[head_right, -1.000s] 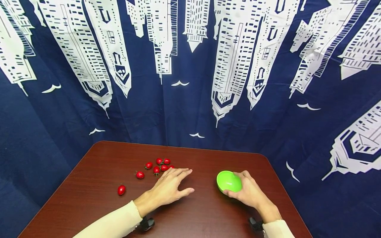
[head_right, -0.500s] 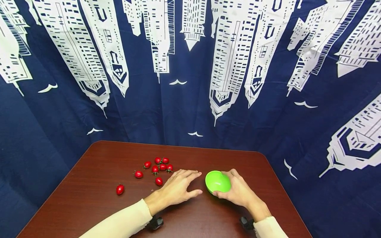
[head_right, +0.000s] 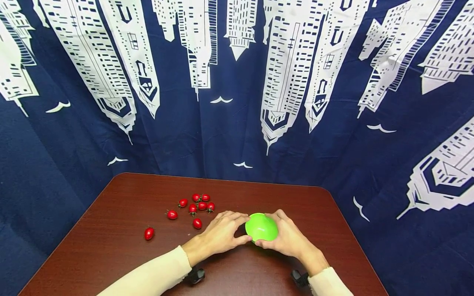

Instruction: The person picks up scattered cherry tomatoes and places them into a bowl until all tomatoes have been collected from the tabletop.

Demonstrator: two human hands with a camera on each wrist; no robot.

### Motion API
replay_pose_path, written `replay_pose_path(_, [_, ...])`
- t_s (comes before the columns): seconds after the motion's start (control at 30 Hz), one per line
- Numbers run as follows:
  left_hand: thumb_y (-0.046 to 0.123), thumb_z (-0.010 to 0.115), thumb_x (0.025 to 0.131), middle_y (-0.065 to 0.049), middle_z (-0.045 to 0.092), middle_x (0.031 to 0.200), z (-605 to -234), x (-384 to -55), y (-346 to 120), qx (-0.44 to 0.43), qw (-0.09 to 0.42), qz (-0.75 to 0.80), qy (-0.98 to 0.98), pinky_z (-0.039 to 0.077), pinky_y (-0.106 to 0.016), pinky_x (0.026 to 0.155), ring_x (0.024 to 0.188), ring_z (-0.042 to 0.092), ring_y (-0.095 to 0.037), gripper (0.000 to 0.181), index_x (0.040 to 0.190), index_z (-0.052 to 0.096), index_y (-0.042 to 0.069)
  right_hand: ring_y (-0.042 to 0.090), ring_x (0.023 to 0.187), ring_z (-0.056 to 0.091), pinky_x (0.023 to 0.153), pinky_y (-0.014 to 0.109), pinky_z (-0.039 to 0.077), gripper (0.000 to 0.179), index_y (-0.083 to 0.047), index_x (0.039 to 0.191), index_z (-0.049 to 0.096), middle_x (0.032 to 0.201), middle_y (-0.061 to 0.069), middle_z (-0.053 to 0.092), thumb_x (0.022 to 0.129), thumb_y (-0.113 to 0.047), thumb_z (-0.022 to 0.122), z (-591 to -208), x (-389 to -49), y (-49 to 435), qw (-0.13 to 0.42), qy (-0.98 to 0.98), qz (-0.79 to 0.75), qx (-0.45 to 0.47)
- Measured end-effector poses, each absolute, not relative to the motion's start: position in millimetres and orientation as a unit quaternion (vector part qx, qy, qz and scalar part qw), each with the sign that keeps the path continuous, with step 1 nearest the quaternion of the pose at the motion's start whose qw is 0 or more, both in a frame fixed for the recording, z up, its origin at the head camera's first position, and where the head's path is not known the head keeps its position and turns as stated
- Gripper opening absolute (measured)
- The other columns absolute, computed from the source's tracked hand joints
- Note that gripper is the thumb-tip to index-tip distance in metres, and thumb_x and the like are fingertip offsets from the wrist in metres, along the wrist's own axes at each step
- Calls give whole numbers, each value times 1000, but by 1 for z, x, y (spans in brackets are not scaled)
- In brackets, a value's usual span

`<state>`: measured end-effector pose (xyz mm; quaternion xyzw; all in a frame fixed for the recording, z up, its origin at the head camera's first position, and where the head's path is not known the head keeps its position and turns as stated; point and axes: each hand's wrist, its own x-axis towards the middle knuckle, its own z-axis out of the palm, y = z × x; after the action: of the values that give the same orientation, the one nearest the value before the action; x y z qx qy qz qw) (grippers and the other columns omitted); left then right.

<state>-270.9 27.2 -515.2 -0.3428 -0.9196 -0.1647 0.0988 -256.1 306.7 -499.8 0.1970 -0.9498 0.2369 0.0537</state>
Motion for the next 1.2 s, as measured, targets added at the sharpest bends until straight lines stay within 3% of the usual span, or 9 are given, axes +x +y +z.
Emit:
replay_pose_path(0.63, [59, 86, 104, 2, 80, 152, -511, -261, -13, -350, 106, -179, -913, 63, -48, 115, 138, 76, -22, 66, 153, 77, 15, 13, 111, 70, 92, 27, 62, 101, -6, 155, 72, 128, -1, 68, 79, -64, 105, -493, -253, 272, 32, -937, 238, 255])
replay_pose_path(0.9, [57, 88, 102, 0, 82, 149, -510, -254, -33, -349, 106, -194, -911, 66, -52, 110, 134, 79, -23, 66, 151, 79, 13, 17, 118, 73, 100, 32, 65, 98, -3, 155, 72, 135, 2, 69, 80, -58, 106, -489, -254, 255, 16, -928, 230, 294])
replay_pose_path(1.2, [55, 88, 103, -2, 81, 150, -510, -249, -56, -351, 102, -208, -907, 65, -55, 113, 137, 79, -23, 66, 152, 78, 12, 19, 124, 74, 107, 34, 65, 111, 0, 165, 62, 141, 4, 67, 81, -59, 105, -490, -254, 236, 11, -922, 225, 313])
